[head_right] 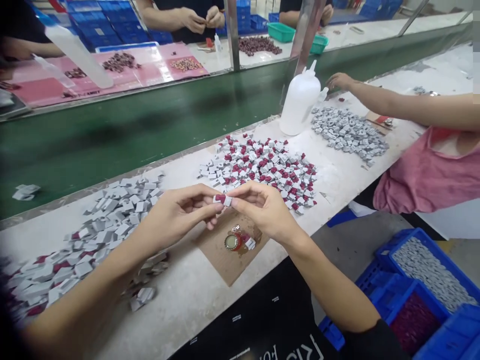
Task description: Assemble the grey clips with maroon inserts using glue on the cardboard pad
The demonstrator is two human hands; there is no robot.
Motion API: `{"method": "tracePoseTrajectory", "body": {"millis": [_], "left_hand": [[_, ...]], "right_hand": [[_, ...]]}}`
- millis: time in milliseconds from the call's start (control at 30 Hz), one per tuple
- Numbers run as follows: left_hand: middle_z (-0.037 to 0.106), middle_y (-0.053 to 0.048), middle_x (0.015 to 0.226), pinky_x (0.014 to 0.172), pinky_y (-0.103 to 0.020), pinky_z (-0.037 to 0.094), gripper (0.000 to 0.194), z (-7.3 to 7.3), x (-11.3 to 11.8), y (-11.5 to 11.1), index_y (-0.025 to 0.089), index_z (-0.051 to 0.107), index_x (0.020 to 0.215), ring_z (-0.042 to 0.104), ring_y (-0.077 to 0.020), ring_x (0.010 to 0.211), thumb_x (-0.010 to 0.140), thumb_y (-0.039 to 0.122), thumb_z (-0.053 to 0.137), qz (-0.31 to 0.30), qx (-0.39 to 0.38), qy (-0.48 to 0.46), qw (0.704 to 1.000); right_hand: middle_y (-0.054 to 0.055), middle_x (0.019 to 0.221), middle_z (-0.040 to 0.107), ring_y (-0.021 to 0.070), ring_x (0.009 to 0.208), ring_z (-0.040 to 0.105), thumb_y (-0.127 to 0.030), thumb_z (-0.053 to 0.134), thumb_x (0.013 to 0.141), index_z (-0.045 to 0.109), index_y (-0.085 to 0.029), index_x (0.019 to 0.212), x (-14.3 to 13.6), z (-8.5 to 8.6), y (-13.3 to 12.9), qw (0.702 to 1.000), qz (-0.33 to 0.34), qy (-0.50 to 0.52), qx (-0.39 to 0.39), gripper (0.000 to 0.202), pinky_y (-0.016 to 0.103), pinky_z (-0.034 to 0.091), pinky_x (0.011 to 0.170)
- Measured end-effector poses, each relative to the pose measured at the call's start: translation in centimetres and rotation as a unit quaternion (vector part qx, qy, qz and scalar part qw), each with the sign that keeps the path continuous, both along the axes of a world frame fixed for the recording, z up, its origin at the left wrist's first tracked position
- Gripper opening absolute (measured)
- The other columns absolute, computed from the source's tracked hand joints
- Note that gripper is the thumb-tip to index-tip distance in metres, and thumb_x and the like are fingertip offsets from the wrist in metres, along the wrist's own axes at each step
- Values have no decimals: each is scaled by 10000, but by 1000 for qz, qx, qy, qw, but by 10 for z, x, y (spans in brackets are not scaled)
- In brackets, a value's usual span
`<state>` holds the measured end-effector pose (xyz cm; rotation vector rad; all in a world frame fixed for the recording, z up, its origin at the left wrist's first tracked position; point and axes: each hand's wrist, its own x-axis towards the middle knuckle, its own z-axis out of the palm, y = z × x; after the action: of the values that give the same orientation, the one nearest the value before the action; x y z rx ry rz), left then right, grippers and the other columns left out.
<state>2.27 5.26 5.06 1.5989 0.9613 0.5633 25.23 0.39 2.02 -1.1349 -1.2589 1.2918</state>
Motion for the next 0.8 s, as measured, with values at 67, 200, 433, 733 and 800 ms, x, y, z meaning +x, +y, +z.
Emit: {"method": "tracePoseTrajectory", "body": {"millis": [67,200,433,733,800], "left_hand": [[829,-17,768,677,-309,640,197,1,-3,18,219,777,1045,780,-193,639,984,405,795,6,20,33,999],[824,-49,761,657,-331,612,126,-3,-24,76,205,734,998,756,-211,611,974,327,756,117,47,157,979],[883,-127,1066,913,-390,635,85,-19,-65,173,225,717,1000,838,-332,1026,939,283,705,335,82,314,884],[730,-256,1453,1174,-530,556,541,-29,-74,158,110,687,1414,657,-456,1413,940,372,676,297,105,410,856],[676,-248,1492,1220,-553,515,611,-25,-71,131,119,631,1503,592,-454,1465,968,413,651,240,156,410,866]], "right_hand": [[65,1103,866,260,1052,831,-417,871,978,861,-278,1164,12,1,8,996,-44,-71,24,232,438,692,960],[108,1147,827,333,1091,769,-305,766,983,849,-258,1163,50,2,29,925,-130,-341,101,204,538,623,1012],[144,1134,748,402,1168,708,-222,685,986,842,-247,1123,71,-14,54,841,-27,-538,48,210,534,604,941],[113,1233,792,300,1120,766,-326,681,1101,843,-286,1202,64,9,40,929,-74,-339,129,194,444,637,914],[93,1163,806,266,1016,778,-343,759,1072,832,-291,1252,56,15,30,955,-74,-271,94,201,396,654,830]]}}
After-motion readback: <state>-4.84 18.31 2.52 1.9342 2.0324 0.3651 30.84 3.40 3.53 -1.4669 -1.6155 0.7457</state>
